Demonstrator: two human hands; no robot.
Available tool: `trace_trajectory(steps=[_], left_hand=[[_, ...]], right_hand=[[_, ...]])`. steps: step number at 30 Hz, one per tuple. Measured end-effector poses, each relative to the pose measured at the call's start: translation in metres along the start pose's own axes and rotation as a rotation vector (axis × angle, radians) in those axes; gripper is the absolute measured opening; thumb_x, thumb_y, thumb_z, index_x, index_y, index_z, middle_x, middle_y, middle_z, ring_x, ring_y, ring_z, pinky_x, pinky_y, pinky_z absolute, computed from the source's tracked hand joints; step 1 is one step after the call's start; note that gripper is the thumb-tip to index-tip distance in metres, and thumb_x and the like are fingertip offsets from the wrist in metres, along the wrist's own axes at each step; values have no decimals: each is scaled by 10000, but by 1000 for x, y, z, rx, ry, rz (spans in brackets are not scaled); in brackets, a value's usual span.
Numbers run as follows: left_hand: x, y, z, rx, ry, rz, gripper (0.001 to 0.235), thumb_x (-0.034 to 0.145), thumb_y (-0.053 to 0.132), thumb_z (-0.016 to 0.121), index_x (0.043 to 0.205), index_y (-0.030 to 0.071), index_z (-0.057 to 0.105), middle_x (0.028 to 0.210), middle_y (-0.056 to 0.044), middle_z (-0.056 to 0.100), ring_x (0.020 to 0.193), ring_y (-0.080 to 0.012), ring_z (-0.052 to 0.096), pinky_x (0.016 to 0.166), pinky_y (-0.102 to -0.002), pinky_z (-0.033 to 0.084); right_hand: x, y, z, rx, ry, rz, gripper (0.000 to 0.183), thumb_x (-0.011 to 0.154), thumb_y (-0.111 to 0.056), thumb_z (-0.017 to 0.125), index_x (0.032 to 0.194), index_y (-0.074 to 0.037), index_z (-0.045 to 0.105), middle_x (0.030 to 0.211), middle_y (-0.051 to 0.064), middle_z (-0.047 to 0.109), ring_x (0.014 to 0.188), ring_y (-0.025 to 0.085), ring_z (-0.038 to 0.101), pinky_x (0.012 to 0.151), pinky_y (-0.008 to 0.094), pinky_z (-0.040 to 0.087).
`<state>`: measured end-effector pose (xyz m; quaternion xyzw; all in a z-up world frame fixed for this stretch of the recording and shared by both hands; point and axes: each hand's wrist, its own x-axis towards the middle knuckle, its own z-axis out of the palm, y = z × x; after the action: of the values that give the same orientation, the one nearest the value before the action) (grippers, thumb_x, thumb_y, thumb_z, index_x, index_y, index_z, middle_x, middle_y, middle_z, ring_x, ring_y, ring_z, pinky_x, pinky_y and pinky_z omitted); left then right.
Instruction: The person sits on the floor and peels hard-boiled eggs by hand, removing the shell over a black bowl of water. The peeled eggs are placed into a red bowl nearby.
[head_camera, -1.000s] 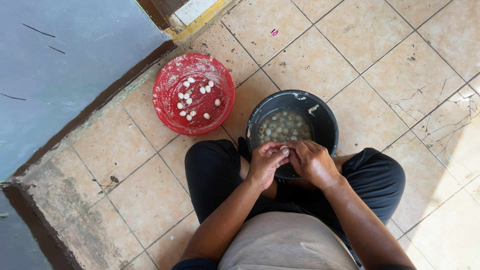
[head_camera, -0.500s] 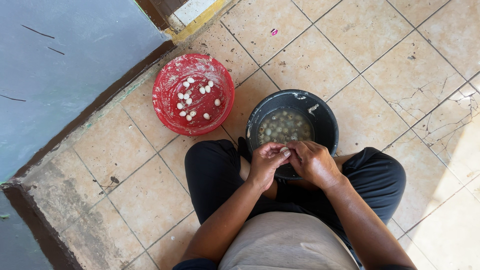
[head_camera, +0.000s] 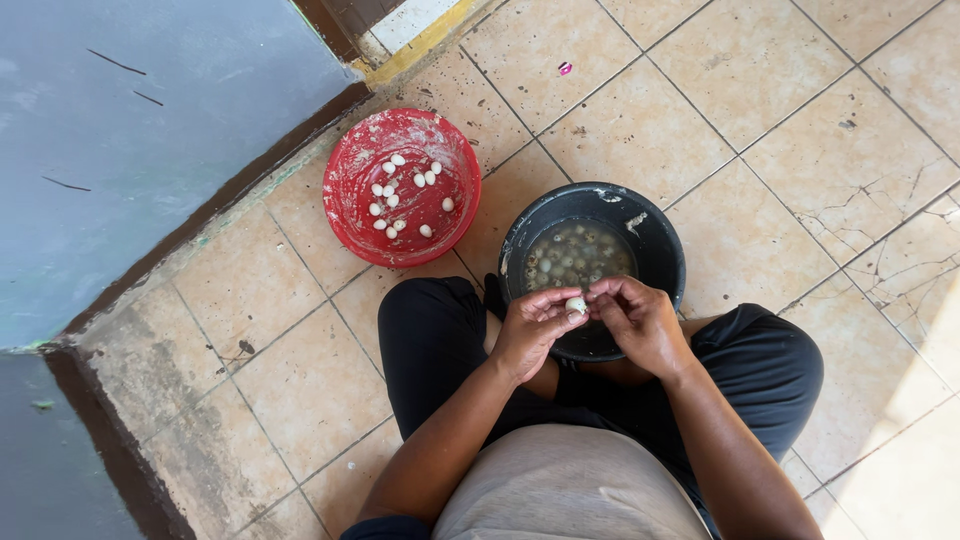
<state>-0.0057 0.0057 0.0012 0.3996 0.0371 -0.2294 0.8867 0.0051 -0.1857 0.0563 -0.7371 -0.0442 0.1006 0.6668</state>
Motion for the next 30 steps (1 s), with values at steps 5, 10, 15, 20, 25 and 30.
trace_trajectory(steps=[5, 10, 15, 20, 25, 30], left_hand=[[0, 4, 23, 454, 51, 181, 371, 912, -70, 701, 1273, 4, 653, 1193, -94, 671, 1112, -181, 691, 973, -304, 610], [-1, 10, 47, 986, 117, 468, 340, 876, -70, 721, 1209, -14, 681, 1175, -135, 682, 1036, -225, 724, 865, -313, 633], [2, 12, 63, 1321, 91, 732, 319, 899, -79, 672, 1215, -32, 676, 1170, -171, 668, 1046, -300, 705, 888, -371, 606], [6, 13, 70, 1468, 56, 784, 275, 953, -70, 673, 1228, -50, 669, 1156, -153, 672, 1063, -282, 695, 929, -367, 604], [9, 17, 74, 1363, 108, 743, 309, 899, -69, 678, 1206, -44, 675, 1135, -153, 694, 1046, -298, 706, 906, -379, 603], [6, 22, 71, 1278, 88, 727, 327, 873, -68, 695, 1198, -37, 676, 1143, -162, 706, 1020, -307, 717, 878, -385, 600]], right_hand=[[-5, -19, -12, -358, -31, -196, 163, 906, -28, 702, 1065, -6, 730, 937, 94, 763, 814, 161, 749, 714, 271, 587], [-9, -26, -17, -412, 25, -187, 159, 893, -41, 724, 1051, -18, 724, 930, 95, 769, 811, 170, 766, 687, 268, 600], [-11, -14, -22, -385, 98, -130, 156, 870, -40, 734, 1024, -20, 727, 916, 99, 771, 764, 170, 764, 650, 275, 595], [-8, 0, -21, -292, 150, -57, 118, 899, -54, 729, 1007, -19, 694, 883, 74, 761, 765, 116, 744, 648, 249, 596], [-3, 8, -26, -82, 105, 16, 90, 934, -46, 704, 1009, -20, 663, 890, 25, 724, 785, 59, 681, 674, 217, 564], [-4, 10, -27, -42, 72, 19, 84, 949, -7, 684, 1029, -7, 659, 908, 19, 705, 794, 48, 647, 683, 204, 541]])
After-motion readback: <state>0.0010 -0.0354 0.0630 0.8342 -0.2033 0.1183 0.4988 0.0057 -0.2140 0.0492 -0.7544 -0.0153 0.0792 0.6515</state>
